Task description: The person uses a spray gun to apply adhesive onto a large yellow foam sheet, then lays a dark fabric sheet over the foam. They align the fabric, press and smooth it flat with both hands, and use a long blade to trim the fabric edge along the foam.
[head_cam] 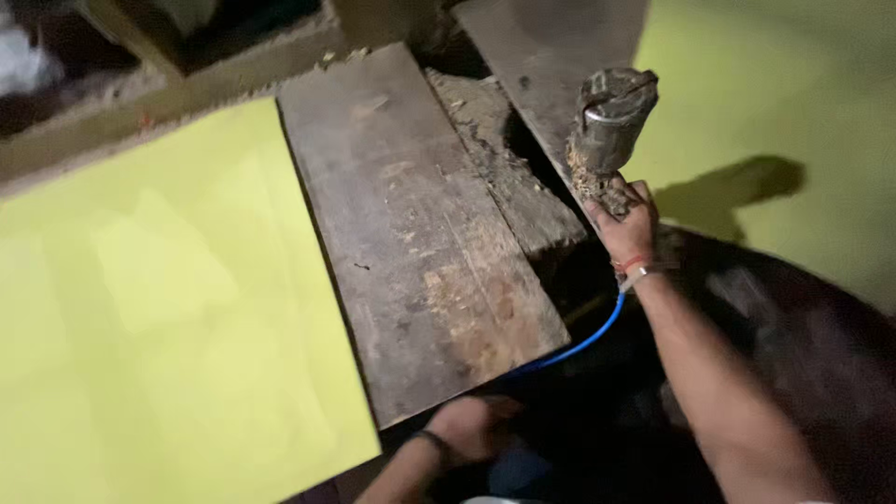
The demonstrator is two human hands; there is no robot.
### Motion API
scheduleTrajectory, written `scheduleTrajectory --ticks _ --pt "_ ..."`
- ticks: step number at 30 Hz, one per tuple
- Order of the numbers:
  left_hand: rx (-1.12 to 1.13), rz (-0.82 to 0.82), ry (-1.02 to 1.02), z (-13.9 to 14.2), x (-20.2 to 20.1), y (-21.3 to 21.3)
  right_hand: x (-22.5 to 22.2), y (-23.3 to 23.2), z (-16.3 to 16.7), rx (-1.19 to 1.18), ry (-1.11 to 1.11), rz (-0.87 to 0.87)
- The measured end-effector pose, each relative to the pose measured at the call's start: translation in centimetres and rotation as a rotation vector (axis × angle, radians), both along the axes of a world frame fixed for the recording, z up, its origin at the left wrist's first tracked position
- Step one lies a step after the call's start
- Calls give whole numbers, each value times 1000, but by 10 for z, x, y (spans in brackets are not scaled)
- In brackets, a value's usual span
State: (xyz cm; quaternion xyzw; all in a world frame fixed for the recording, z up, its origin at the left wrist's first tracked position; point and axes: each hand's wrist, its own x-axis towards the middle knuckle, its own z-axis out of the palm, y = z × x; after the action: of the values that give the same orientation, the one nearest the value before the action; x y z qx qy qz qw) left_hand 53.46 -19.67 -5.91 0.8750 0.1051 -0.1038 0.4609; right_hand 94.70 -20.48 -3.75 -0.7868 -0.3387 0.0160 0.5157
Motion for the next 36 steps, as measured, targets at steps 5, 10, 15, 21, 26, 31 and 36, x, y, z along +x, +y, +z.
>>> scheduleTrajectory --ticks 5,10,15,21,26,31,36 --pt "-146 378 284 43 9 15 51 61 -64 -195 -156 158" --pt "-297 715 321 73 22 9 64 89 -108 -345 -196 220" --pt "-279 705 283 78 35 9 71 89 -117 -348 -433 129" --pt "-315 807 245 86 29 22 6 70 -86 -192 -185 -35" --pt "-365 975 310 101 -6 30 -118 85 -54 -83 -128 267" --pt "-265 1170 148 99 -71 25 -223 109 -26 -123 -46 566" --pt "-457 1418 -78 68 -164 15 -278 154 -43 -330 268 753"
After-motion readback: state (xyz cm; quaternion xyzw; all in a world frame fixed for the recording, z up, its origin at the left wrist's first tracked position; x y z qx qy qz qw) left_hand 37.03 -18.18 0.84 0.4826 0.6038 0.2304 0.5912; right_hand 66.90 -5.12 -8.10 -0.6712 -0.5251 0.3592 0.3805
